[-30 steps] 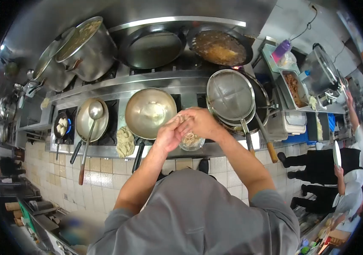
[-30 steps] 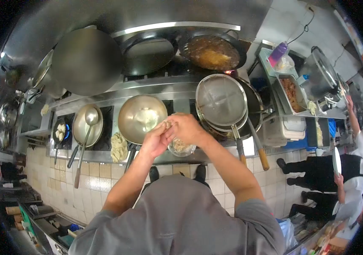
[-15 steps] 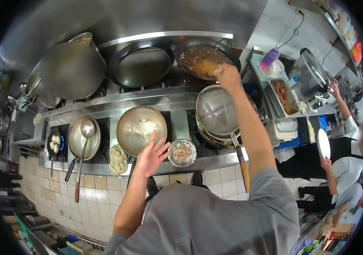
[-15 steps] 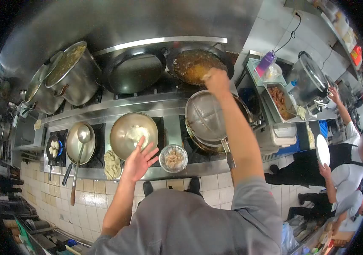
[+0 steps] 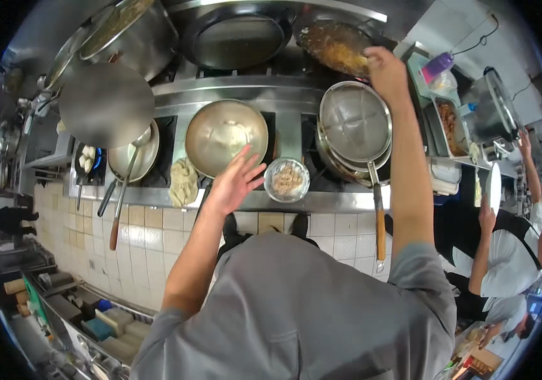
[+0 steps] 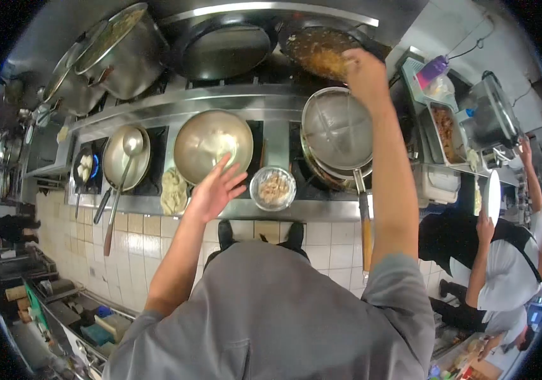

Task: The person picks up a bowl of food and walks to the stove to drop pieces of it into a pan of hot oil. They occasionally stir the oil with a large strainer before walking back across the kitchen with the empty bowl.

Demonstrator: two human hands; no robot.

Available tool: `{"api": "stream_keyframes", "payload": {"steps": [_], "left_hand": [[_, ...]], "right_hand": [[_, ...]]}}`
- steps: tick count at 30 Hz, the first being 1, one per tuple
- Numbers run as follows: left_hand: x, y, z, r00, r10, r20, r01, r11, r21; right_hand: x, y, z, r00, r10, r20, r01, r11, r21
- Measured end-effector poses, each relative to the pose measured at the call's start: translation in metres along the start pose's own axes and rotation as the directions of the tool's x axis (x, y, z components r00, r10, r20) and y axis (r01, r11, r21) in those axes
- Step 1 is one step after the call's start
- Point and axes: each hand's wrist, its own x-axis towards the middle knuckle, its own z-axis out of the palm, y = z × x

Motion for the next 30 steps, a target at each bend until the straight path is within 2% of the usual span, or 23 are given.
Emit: {"api": "stream_keyframes", "payload": {"steps": [2, 4, 5, 6, 8, 11, 15, 17, 18, 20, 21, 23, 24, 26, 27, 28, 30], "left_hand": [[0.013, -0.019, -0.009, 0.999, -0.044, -0.024, 0.045, 0.999, 0.024], [0.025, -0.04, -0.014, 0.996, -0.085, -0.03, 0.086, 0.995, 0.051], [0.029, -0.049, -0.014, 0.987, -0.145, -0.064, 0.151, 0.983, 0.106], [0.033, -0.059, -0.014, 0.974, -0.202, -0.101, 0.216, 0.963, 0.158], [0.039, -0.077, -0.019, 0.965, -0.223, -0.137, 0.244, 0.956, 0.165], [0.046, -0.098, -0.033, 0.951, -0.216, -0.221, 0.255, 0.953, 0.164], [0.045, -0.103, -0.039, 0.96, -0.199, -0.197, 0.227, 0.965, 0.132], [0.041, -0.1, -0.037, 0.946, -0.228, -0.231, 0.264, 0.954, 0.141], [0.04, -0.099, -0.035, 0.946, -0.227, -0.231, 0.263, 0.955, 0.139], [0.04, -0.097, -0.031, 0.947, -0.216, -0.239, 0.253, 0.958, 0.138], [0.039, -0.096, -0.029, 0.948, -0.214, -0.237, 0.251, 0.958, 0.137], [0.04, -0.094, -0.024, 0.961, -0.205, -0.186, 0.244, 0.944, 0.223], [0.042, -0.095, -0.022, 0.962, -0.199, -0.186, 0.239, 0.945, 0.224], [0.048, -0.102, -0.02, 0.999, 0.025, 0.022, -0.033, 0.885, 0.464], [0.052, -0.105, -0.018, 0.997, 0.076, 0.013, -0.074, 0.896, 0.437], [0.053, -0.103, -0.012, 0.996, 0.084, 0.007, -0.079, 0.895, 0.438], [0.048, -0.087, 0.009, 0.998, 0.054, 0.026, -0.06, 0.932, 0.357]], "right_hand": [[-0.054, -0.045, 0.03, 0.991, -0.004, 0.136, -0.004, 0.998, 0.06], [-0.112, -0.083, 0.058, 0.917, 0.029, 0.398, -0.055, 0.997, 0.056], [-0.139, -0.081, 0.083, 0.812, 0.053, 0.581, -0.054, 0.998, -0.016], [-0.174, -0.069, 0.117, 0.771, 0.022, 0.636, -0.023, 1.0, -0.006], [-0.218, -0.068, 0.149, 0.577, 0.057, 0.815, -0.012, 0.998, -0.062], [-0.258, -0.076, 0.164, 0.629, 0.13, 0.767, -0.006, 0.987, -0.162], [-0.267, -0.069, 0.167, 0.663, 0.096, 0.742, 0.058, 0.982, -0.179], [-0.261, -0.057, 0.166, 0.673, 0.043, 0.738, -0.011, 0.999, -0.048], [-0.259, -0.051, 0.165, 0.672, 0.042, 0.74, -0.009, 0.999, -0.048], [-0.243, -0.052, 0.152, 0.623, 0.126, 0.772, -0.272, 0.96, 0.063], [-0.242, -0.048, 0.151, 0.624, 0.125, 0.771, -0.27, 0.961, 0.063], [-0.237, -0.043, 0.147, 0.718, 0.039, 0.695, -0.345, 0.887, 0.307], [-0.235, -0.041, 0.144, 0.72, 0.034, 0.693, -0.34, 0.888, 0.31], [-0.224, -0.051, 0.129, 0.58, 0.165, 0.797, -0.641, 0.697, 0.322], [-0.224, -0.051, 0.128, 0.565, 0.18, 0.805, -0.701, 0.62, 0.353], [-0.223, -0.051, 0.125, 0.565, 0.17, 0.807, -0.697, 0.622, 0.357], [-0.218, -0.053, 0.118, 0.539, 0.15, 0.829, -0.781, 0.457, 0.425]]}}
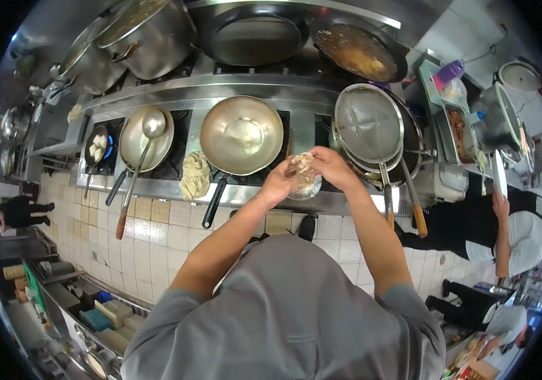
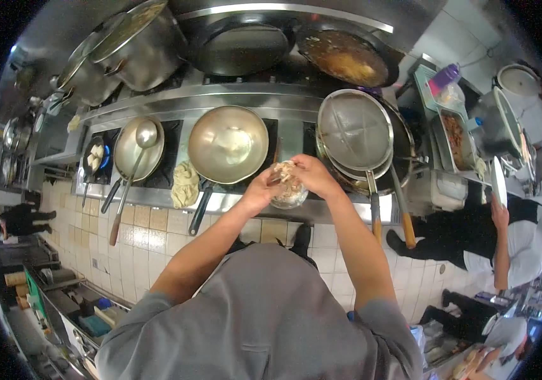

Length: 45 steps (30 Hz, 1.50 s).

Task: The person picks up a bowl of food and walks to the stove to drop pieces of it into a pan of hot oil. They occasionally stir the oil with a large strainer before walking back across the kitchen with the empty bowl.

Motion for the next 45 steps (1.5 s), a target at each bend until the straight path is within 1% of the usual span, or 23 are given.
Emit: {"api": "stream_keyframes", "payload": {"steps": [2, 4, 6, 7, 8, 9, 11, 15, 17, 21, 23, 24, 26, 30, 32, 33, 35, 36, 38, 39, 42, 44, 45], "left_hand": [[0.0, 0.016, 0.008, 0.994, -0.089, -0.064, 0.096, 0.987, 0.128], [0.01, 0.001, -0.004, 0.99, -0.132, -0.052, 0.141, 0.959, 0.246], [0.017, -0.014, -0.009, 0.994, -0.091, -0.056, 0.099, 0.984, 0.15], [0.016, -0.017, -0.012, 0.996, -0.052, -0.068, 0.056, 0.997, 0.054], [0.006, 0.001, -0.002, 0.992, -0.11, -0.063, 0.098, 0.982, -0.162], [0.009, -0.01, -0.009, 0.995, -0.097, -0.004, 0.091, 0.946, -0.31], [0.006, -0.004, -0.006, 0.996, -0.091, 0.018, 0.091, 0.922, -0.376], [0.006, -0.004, -0.008, 0.995, -0.009, 0.101, 0.043, 0.938, -0.345], [0.003, -0.005, -0.011, 0.995, -0.081, -0.062, 0.074, 0.991, -0.114], [-0.001, -0.005, -0.008, 0.992, -0.119, -0.045, 0.106, 0.969, -0.225], [0.001, -0.006, -0.004, 0.995, -0.097, -0.033, 0.084, 0.958, -0.274], [0.002, -0.006, -0.004, 0.995, -0.096, -0.029, 0.085, 0.958, -0.275], [0.001, -0.004, -0.008, 0.996, -0.084, 0.03, 0.089, 0.96, -0.265], [-0.003, -0.001, -0.009, 0.996, 0.024, 0.088, -0.011, 0.989, -0.144], [-0.001, -0.003, -0.011, 0.996, -0.065, -0.055, 0.058, 0.991, -0.12], [0.0, -0.006, -0.013, 0.995, -0.068, -0.068, 0.056, 0.985, -0.161], [0.002, -0.01, -0.016, 0.995, -0.09, -0.046, 0.074, 0.959, -0.275], [0.003, -0.011, -0.017, 0.994, -0.105, -0.018, 0.092, 0.934, -0.345], [-0.003, -0.001, -0.016, 0.989, -0.146, -0.013, 0.127, 0.898, -0.42], [-0.002, 0.002, -0.017, 0.989, -0.125, 0.076, 0.146, 0.851, -0.504], [-0.001, 0.008, -0.011, 0.982, -0.072, 0.175, 0.152, 0.851, -0.503], [0.003, -0.001, -0.008, 0.98, 0.017, 0.199, 0.073, 0.898, -0.434], [0.005, -0.006, -0.005, 0.995, 0.068, 0.075, -0.052, 0.978, -0.204]], "right_hand": [[-0.001, 0.0, 0.0, 0.998, -0.051, 0.04, 0.049, 0.998, 0.046], [-0.007, -0.006, 0.002, 1.0, -0.005, 0.011, 0.002, 0.954, 0.3], [-0.013, -0.012, 0.009, 0.999, 0.023, -0.036, -0.012, 0.956, 0.293], [-0.011, -0.003, 0.008, 0.992, -0.034, -0.119, 0.037, 0.999, 0.024], [-0.007, 0.007, 0.011, 0.978, -0.118, -0.171, 0.073, 0.966, -0.246], [-0.006, 0.018, 0.014, 0.968, -0.16, -0.194, 0.1, 0.952, -0.288], [-0.013, 0.008, 0.024, 0.977, -0.092, -0.193, 0.021, 0.939, -0.343], [-0.024, -0.005, 0.039, 0.99, 0.012, -0.138, -0.044, 0.973, -0.227], [-0.028, -0.008, 0.05, 0.914, -0.223, -0.339, 0.038, 0.879, -0.476], [-0.035, -0.02, 0.059, 0.847, -0.345, -0.403, 0.04, 0.799, -0.6], [-0.031, -0.007, 0.05, 0.799, -0.597, -0.067, 0.316, 0.513, -0.798], [-0.031, 0.0, 0.049, 0.799, -0.597, -0.069, 0.313, 0.511, -0.801], [-0.034, 0.006, 0.053, 0.87, -0.454, -0.194, 0.216, 0.702, -0.678], [-0.031, 0.029, 0.046, 0.858, -0.406, -0.315, 0.164, 0.797, -0.581], [-0.031, 0.027, 0.043, 0.921, -0.113, -0.374, 0.05, 0.984, -0.173], [-0.032, 0.023, 0.04, 0.925, -0.034, -0.378, -0.011, 0.993, -0.116], [-0.036, 0.019, 0.036, 0.94, -0.047, -0.339, 0.083, 0.992, 0.094], [-0.037, 0.015, 0.034, 0.925, -0.039, -0.379, 0.081, 0.992, 0.095], [-0.037, 0.01, 0.033, 0.961, -0.007, -0.275, 0.103, 0.936, 0.336], [-0.037, 0.009, 0.032, 0.955, -0.004, -0.298, 0.109, 0.935, 0.337], [-0.036, 0.014, 0.028, 0.973, -0.044, -0.228, 0.137, 0.9, 0.413], [-0.034, 0.015, 0.027, 0.984, 0.014, -0.175, 0.091, 0.814, 0.574], [-0.035, 0.016, 0.027, 0.979, 0.032, -0.2, 0.098, 0.789, 0.607]]}}
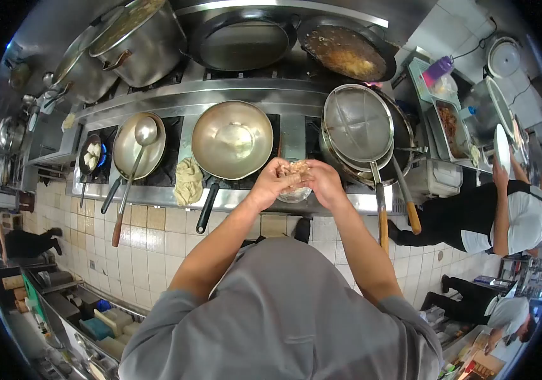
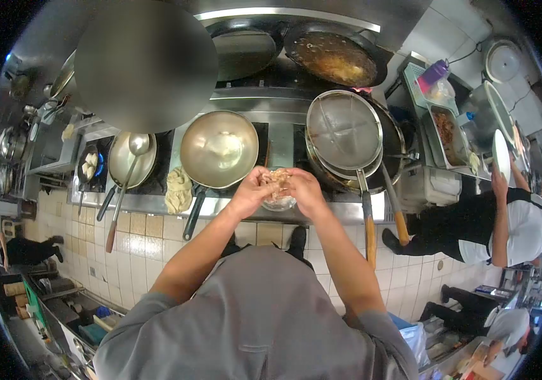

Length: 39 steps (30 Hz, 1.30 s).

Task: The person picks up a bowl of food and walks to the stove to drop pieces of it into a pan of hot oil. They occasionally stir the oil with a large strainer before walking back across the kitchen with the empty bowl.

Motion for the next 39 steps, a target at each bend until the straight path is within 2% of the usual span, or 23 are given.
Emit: {"api": "stream_keyframes", "payload": {"steps": [1, 2, 3, 5, 6, 7, 8, 9, 12, 13, 15, 17, 21, 23, 25, 27, 30, 33, 34, 35, 37, 38, 39], "left_hand": [[0.001, 0.003, 0.008, 0.991, 0.103, -0.089, -0.077, 0.963, 0.26], [0.0, 0.012, 0.018, 0.985, 0.131, -0.111, -0.087, 0.939, 0.333], [-0.002, 0.021, 0.023, 0.986, 0.13, -0.108, -0.087, 0.939, 0.334], [-0.004, 0.032, 0.027, 0.995, 0.013, -0.102, 0.048, 0.817, 0.575], [-0.004, 0.031, 0.029, 0.995, 0.012, -0.099, 0.047, 0.816, 0.576], [-0.004, 0.029, 0.031, 0.989, 0.109, -0.102, -0.021, 0.781, 0.624], [-0.004, 0.028, 0.032, 0.974, 0.204, -0.1, -0.085, 0.737, 0.671], [-0.004, 0.029, 0.031, 0.974, 0.203, -0.098, -0.086, 0.736, 0.671], [-0.006, 0.032, 0.026, 0.988, 0.139, -0.07, -0.032, 0.623, 0.781], [-0.007, 0.031, 0.027, 0.985, 0.16, -0.056, -0.068, 0.674, 0.736], [-0.009, 0.031, 0.027, 0.982, 0.183, -0.041, -0.106, 0.72, 0.686], [-0.014, 0.038, 0.031, 0.991, 0.116, -0.064, -0.046, 0.756, 0.652], [-0.016, 0.03, 0.026, 0.995, 0.059, -0.075, -0.012, 0.861, 0.509], [-0.014, 0.024, 0.016, 0.992, 0.015, -0.126, 0.03, 0.938, 0.346], [-0.013, 0.024, 0.014, 0.992, 0.01, -0.126, 0.025, 0.961, 0.275], [-0.011, 0.026, 0.013, 0.992, 0.008, -0.125, 0.017, 0.979, 0.202], [-0.008, 0.018, 0.002, 0.989, -0.038, -0.14, 0.049, 0.996, 0.079], [-0.009, 0.02, 0.004, 0.979, -0.075, -0.19, 0.09, 0.993, 0.075], [-0.01, 0.025, 0.011, 0.978, -0.091, -0.186, 0.081, 0.995, -0.057], [-0.01, 0.027, 0.013, 0.981, -0.083, -0.178, 0.074, 0.996, -0.053], [-0.013, 0.029, 0.014, 0.969, -0.11, -0.221, 0.091, 0.991, -0.095], [-0.015, 0.03, 0.011, 0.969, -0.111, -0.222, 0.1, 0.993, -0.061], [-0.016, 0.031, 0.01, 0.971, -0.099, -0.218, 0.088, 0.994, -0.058]], "right_hand": [[0.0, 0.0, 0.002, 1.0, -0.003, -0.003, 0.003, 1.0, 0.001], [0.001, 0.0, 0.003, 1.0, -0.003, 0.0, 0.003, 0.995, -0.103], [0.002, 0.0, 0.005, 1.0, -0.003, 0.002, 0.004, 0.978, -0.206], [-0.001, 0.001, 0.011, 0.998, -0.043, -0.035, 0.03, 0.952, -0.306], [-0.002, 0.001, 0.014, 0.994, -0.084, -0.067, 0.05, 0.913, -0.404], [0.0, 0.004, 0.015, 0.994, -0.086, -0.069, 0.051, 0.914, -0.403], [0.003, 0.008, 0.015, 0.975, -0.196, -0.107, 0.102, 0.818, -0.566], [0.005, 0.012, 0.014, 0.943, -0.309, -0.123, 0.133, 0.69, -0.712], [-0.001, 0.003, 0.029, 0.906, -0.401, -0.132, 0.233, 0.734, -0.638], [0.001, 0.001, 0.027, 0.906, -0.403, -0.133, 0.233, 0.734, -0.637], [0.007, -0.005, 0.024, 0.938, -0.283, -0.201, 0.208, 0.922, -0.327], [0.007, -0.022, 0.03, 0.94, -0.291, -0.18, 0.221, 0.917, -0.331], [0.013, -0.059, 0.025, 0.897, -0.42, -0.139, 0.389, 0.899, -0.201], [0.004, -0.088, 0.033, 0.939, -0.31, -0.149, 0.274, 0.936, -0.22], [0.005, -0.096, 0.023, 0.958, -0.275, -0.087, 0.254, 0.948, -0.193], [0.006, -0.103, 0.018, 0.984, -0.17, 0.056, 0.172, 0.985, -0.036], [0.007, -0.109, 0.022, 0.989, -0.14, 0.057, 0.137, 0.989, 0.05], [0.015, -0.104, 0.018, 0.984, -0.177, 0.03, 0.179, 0.981, -0.076], [0.017, -0.105, 0.02, 0.979, -0.204, 0.019, 0.204, 0.962, -0.181], [0.019, -0.111, 0.02, 0.977, -0.214, 0.022, 0.215, 0.959, -0.184], [0.023, -0.123, 0.023, 0.95, -0.305, -0.07, 0.23, 0.832, -0.505], [0.027, -0.127, 0.028, 0.875, -0.464, -0.139, 0.324, 0.774, -0.544], [0.039, -0.134, 0.021, 0.872, -0.473, -0.13, 0.335, 0.768, -0.546]]}}
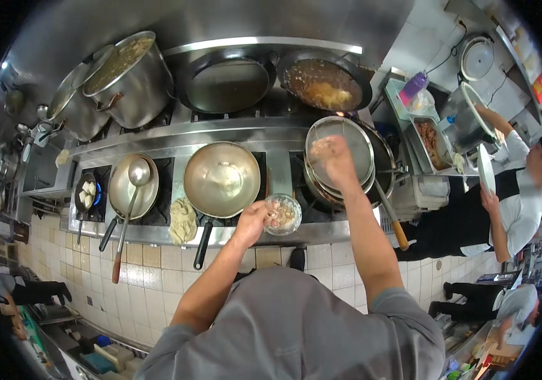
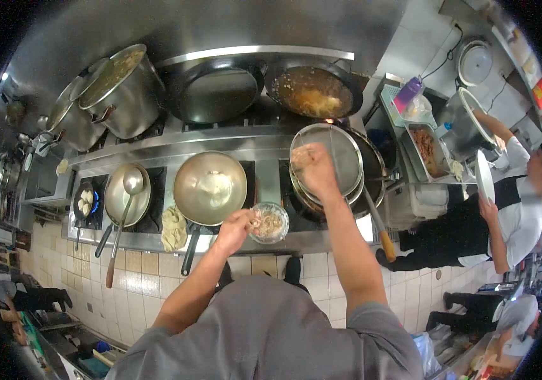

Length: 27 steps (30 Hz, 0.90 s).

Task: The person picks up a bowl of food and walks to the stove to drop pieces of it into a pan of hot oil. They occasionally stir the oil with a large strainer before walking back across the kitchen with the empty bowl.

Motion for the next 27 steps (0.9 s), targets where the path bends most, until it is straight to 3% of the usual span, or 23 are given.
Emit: {"api": "stream_keyframes", "payload": {"steps": [2, 3, 5, 8, 10, 12, 13, 14, 16, 17, 20, 22, 24, 25, 26, 27], "left_hand": [[-0.001, 0.0, -0.005, 1.0, 0.016, 0.022, -0.019, 0.992, 0.123], [0.0, -0.003, -0.007, 1.0, 0.008, 0.006, -0.008, 0.997, 0.076], [-0.004, -0.002, -0.009, 1.0, 0.027, 0.015, -0.028, 0.993, 0.116], [-0.006, 0.006, -0.007, 1.0, 0.018, 0.012, -0.02, 0.98, 0.198], [-0.007, 0.007, -0.009, 1.0, 0.005, 0.004, -0.005, 0.979, 0.204], [-0.007, 0.005, -0.012, 1.0, 0.01, 0.014, -0.013, 0.977, 0.214], [-0.011, 0.015, -0.01, 0.999, -0.052, 0.016, 0.047, 0.971, 0.233], [-0.013, 0.019, -0.009, 0.999, -0.037, 0.015, 0.032, 0.971, 0.236], [-0.016, 0.019, -0.009, 0.995, -0.099, 0.001, 0.099, 0.994, 0.037], [-0.015, 0.013, -0.014, 0.994, -0.105, 0.013, 0.105, 0.994, -0.022], [-0.018, 0.016, -0.021, 0.99, -0.137, 0.038, 0.141, 0.978, -0.155], [-0.021, 0.029, -0.015, 0.986, -0.158, 0.048, 0.163, 0.976, -0.141], [-0.023, 0.041, -0.006, 0.99, -0.124, 0.063, 0.135, 0.965, -0.223], [-0.018, 0.04, -0.006, 0.991, -0.09, 0.094, 0.113, 0.954, -0.277], [-0.011, 0.035, -0.008, 0.991, -0.062, 0.118, 0.098, 0.938, -0.333], [-0.002, 0.029, -0.011, 0.992, -0.033, 0.125, 0.075, 0.935, -0.346]], "right_hand": [[0.049, 0.007, -0.019, 0.974, -0.211, -0.076, 0.167, 0.909, -0.381], [0.068, -0.003, -0.023, 0.972, -0.226, -0.072, 0.183, 0.906, -0.381], [0.104, -0.023, -0.027, 0.836, -0.548, 0.021, 0.375, 0.544, -0.751], [0.172, -0.023, -0.016, 0.882, -0.472, -0.01, 0.291, 0.56, -0.776], [0.201, -0.02, -0.004, 0.881, -0.473, 0.02, 0.315, 0.554, -0.77], [0.237, -0.007, 0.01, 0.919, -0.378, 0.112, 0.25, 0.341, -0.906], [0.274, 0.026, 0.007, 0.894, -0.394, 0.211, 0.325, 0.248, -0.912], [0.286, 0.026, 0.012, 0.887, -0.407, 0.217, 0.336, 0.247, -0.909], [0.298, 0.025, 0.024, 0.914, -0.243, 0.325, 0.394, 0.333, -0.857], [0.303, 0.024, 0.027, 0.913, -0.24, 0.33, 0.397, 0.338, -0.853], [0.309, 0.016, 0.024, 0.908, -0.401, 0.124, 0.33, 0.5, -0.801], [0.295, 0.004, 0.014, 0.877, -0.476, -0.057, 0.361, 0.734, -0.575], [0.264, -0.013, 0.002, 0.939, -0.307, -0.153, 0.274, 0.94, -0.205], [0.238, -0.016, -0.006, 0.896, -0.42, -0.142, 0.359, 0.875, -0.325], [0.196, -0.031, -0.001, 0.938, -0.309, -0.155, 0.294, 0.949, -0.113], [0.151, -0.053, 0.006, 0.952, -0.27, -0.141, 0.247, 0.956, -0.159]]}}
